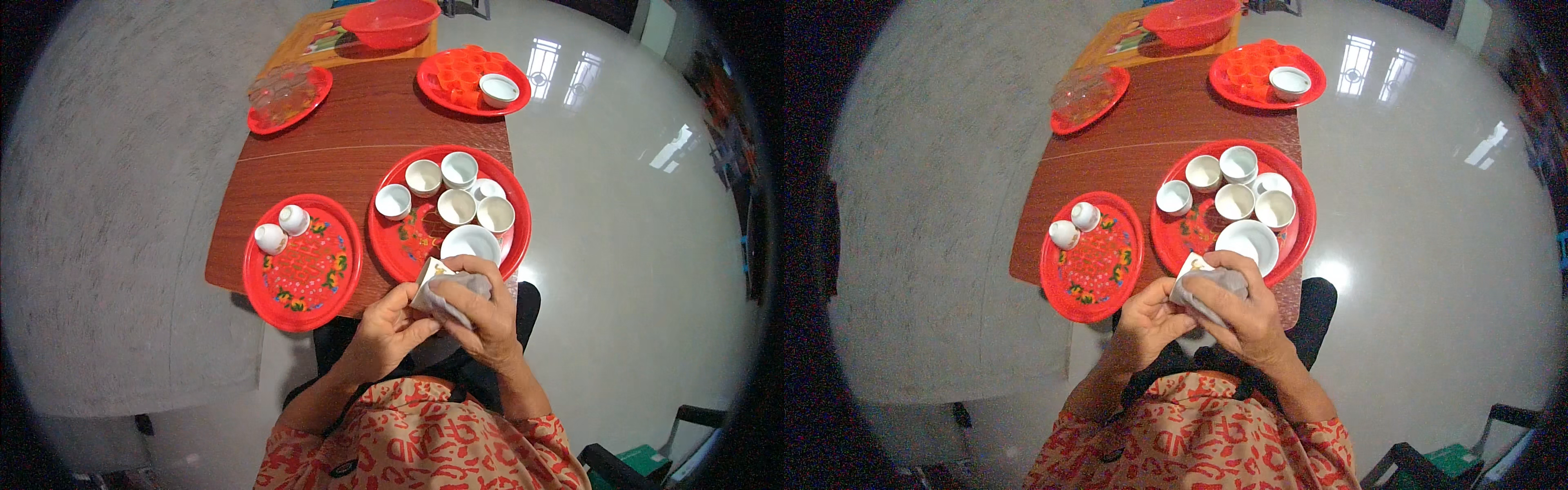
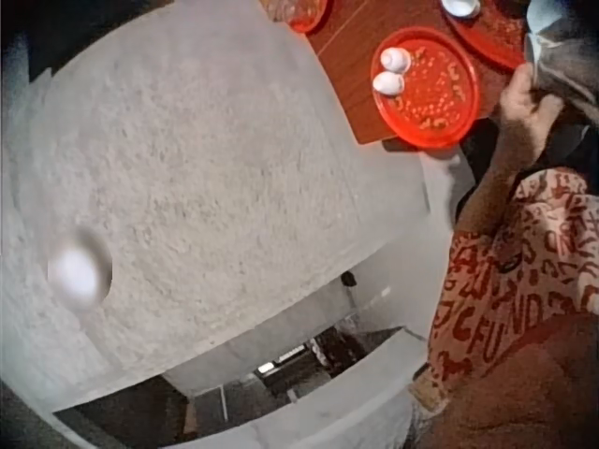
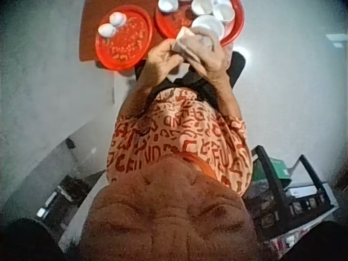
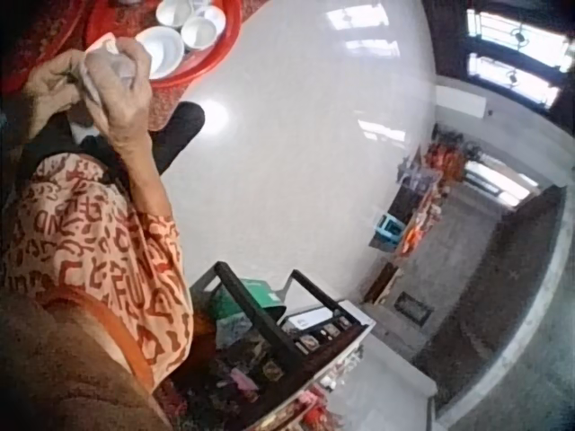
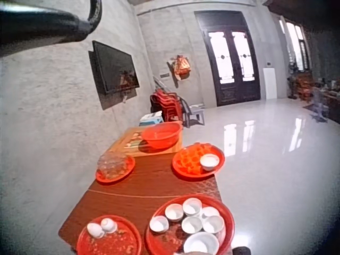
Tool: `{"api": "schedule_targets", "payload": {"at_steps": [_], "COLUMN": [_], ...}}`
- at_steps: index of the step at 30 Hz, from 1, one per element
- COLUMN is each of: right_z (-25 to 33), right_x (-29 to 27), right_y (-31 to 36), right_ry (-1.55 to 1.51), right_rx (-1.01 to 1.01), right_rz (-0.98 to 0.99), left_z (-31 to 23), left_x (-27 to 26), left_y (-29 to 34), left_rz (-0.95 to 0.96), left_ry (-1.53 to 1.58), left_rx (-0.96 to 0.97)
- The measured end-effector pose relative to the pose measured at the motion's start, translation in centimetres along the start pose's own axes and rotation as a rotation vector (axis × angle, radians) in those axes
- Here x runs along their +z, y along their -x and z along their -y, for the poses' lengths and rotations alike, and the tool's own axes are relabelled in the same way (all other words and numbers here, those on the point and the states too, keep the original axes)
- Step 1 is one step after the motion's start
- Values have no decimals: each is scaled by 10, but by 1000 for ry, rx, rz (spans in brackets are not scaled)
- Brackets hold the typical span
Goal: The person wipes small white cups with a cloth, handling them one by one. They pick up each cup from a red tray, wipe the interior and exterior surfaces, and place the cleaned cup onto a separate red tray. The person also wipes the surface of the tray itself during the process.
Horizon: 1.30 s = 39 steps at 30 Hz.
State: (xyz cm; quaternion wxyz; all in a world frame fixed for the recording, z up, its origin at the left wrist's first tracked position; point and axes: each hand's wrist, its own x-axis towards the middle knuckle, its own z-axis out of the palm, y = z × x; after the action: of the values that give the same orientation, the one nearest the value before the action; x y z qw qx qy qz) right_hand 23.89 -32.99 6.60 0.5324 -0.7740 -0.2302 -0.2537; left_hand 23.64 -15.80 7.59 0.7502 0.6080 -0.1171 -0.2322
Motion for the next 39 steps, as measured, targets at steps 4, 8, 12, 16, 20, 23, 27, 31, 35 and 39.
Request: {"api": "schedule_targets", "payload": {"at_steps": [4,8,12,16,20,23,27,31,35,39], "right_z": [1,7,5,3,-3,4,21,19,18,14], "right_x": [3,-2,-5,-4,-3,0,3,5,-2,-7], "right_y": [2,-3,-6,-8,-9,-6,-9,-6,-10,-10], "right_ry": [82,30,-82,-218,-311,-133,241,218,-35,-326], "right_rx": [-167,-59,50,230,319,143,-202,-230,-22,231], "right_rz": [-46,-39,-13,-20,-14,-35,-26,-87,-59,-10], "left_z": [-7,0,-1,2,4,3,10,16,0,5], "left_x": [-2,-5,-6,-5,-6,-5,-5,-7,-9,-13], "left_y": [4,5,7,8,9,6,5,11,11,14], "left_rz": [25,36,-2,-43,-36,-9,-57,-56,39,66], "left_ry": [-152,-164,-221,-188,-151,-37,2,-20,-185,-265], "left_rx": [-2,68,34,57,40,58,81,148,118,126]}}
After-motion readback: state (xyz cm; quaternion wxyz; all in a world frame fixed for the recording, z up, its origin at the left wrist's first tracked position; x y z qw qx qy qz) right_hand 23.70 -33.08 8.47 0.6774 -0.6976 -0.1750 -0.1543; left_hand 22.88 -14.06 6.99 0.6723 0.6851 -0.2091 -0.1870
